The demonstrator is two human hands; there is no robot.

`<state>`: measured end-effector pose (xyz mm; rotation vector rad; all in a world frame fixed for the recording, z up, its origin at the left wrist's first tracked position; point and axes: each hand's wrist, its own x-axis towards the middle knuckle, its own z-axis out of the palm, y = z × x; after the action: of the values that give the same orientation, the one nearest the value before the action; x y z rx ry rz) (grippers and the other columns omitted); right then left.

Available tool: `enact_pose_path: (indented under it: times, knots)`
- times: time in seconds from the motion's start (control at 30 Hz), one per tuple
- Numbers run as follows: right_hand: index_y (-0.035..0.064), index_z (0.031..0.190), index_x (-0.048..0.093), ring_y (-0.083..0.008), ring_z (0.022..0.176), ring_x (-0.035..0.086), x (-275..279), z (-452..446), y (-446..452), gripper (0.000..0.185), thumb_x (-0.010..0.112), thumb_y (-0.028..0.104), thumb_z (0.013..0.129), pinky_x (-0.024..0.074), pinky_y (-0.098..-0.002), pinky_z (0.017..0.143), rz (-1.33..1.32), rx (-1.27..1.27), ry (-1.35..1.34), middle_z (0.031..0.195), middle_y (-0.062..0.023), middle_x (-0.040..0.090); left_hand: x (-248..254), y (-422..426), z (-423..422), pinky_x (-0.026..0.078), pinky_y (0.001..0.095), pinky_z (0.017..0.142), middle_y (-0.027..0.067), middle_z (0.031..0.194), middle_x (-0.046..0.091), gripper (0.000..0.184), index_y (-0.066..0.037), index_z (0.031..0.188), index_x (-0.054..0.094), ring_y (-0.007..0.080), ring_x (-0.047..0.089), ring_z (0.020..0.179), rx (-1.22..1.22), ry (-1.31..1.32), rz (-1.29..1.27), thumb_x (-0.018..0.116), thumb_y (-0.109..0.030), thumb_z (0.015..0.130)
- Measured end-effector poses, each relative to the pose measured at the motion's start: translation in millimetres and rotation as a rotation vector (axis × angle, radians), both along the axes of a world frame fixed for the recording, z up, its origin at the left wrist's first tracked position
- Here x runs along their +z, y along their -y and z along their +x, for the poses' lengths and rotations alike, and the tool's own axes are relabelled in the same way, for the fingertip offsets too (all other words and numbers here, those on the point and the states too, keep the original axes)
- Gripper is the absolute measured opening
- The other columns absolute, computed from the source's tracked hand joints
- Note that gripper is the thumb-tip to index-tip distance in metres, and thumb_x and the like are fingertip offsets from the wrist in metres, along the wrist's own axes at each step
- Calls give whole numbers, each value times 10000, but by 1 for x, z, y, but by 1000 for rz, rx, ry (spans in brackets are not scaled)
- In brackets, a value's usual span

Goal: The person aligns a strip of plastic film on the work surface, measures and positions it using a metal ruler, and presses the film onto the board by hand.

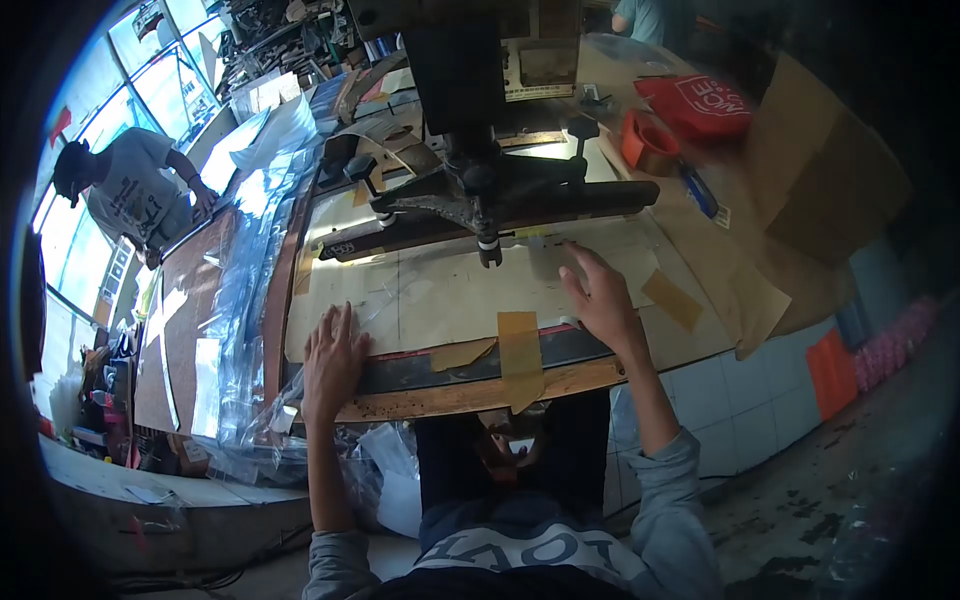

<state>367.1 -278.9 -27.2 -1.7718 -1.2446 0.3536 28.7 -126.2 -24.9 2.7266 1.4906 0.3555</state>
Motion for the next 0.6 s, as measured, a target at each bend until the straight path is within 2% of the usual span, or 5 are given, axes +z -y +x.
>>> enact_pose_path:
  times: [0.17, 0.27, 0.37, 0.53, 0.6]
  knots:
    - [-84, 1435, 281, -230, 1345, 401, 22, -56, -14, 535, 458, 193, 1013, 350, -351, 1081, 120, 142, -873, 1429, -164, 424, -18, 15, 3, 275, 496, 1070, 187, 1360, 455, 525, -95, 1419, 404, 346, 401, 1290, -20, 96, 79, 517, -281, 941]
    - [-128, 1421, 258, -234, 1328, 411, 41, -68, -25, 615, 521, 223, 992, 305, -298, 1097, 92, 307, -832, 1424, -259, 409, -8, 26, -11, 300, 462, 989, 129, 1161, 528, 566, -107, 1404, 435, 298, 491, 1110, -76, 206, 87, 617, -170, 872]
    - [-122, 1421, 269, -241, 1334, 403, 40, -62, -17, 607, 517, 230, 994, 276, -285, 1103, 199, 335, -940, 1435, -243, 403, 3, 26, -26, 307, 465, 953, 121, 1110, 523, 576, -125, 1388, 466, 284, 495, 1081, -140, 257, -64, 648, -117, 841]
    - [-92, 1400, 350, -271, 1361, 376, 27, -78, 17, 563, 562, 198, 966, 317, -363, 1107, 187, 201, -631, 1443, -237, 389, 23, 38, -17, 485, 375, 677, 97, 820, 608, 108, -5, 929, 670, 248, 624, 779, -294, 422, -148, 628, -54, 843]
    - [-64, 1394, 380, -285, 1364, 372, 24, -84, 27, 548, 580, 195, 955, 338, -400, 1100, 187, 142, -490, 1440, -231, 392, 39, 48, -13, 510, 338, 674, 101, 862, 647, 101, 5, 938, 659, 226, 661, 775, -300, 521, -421, 607, -49, 871]
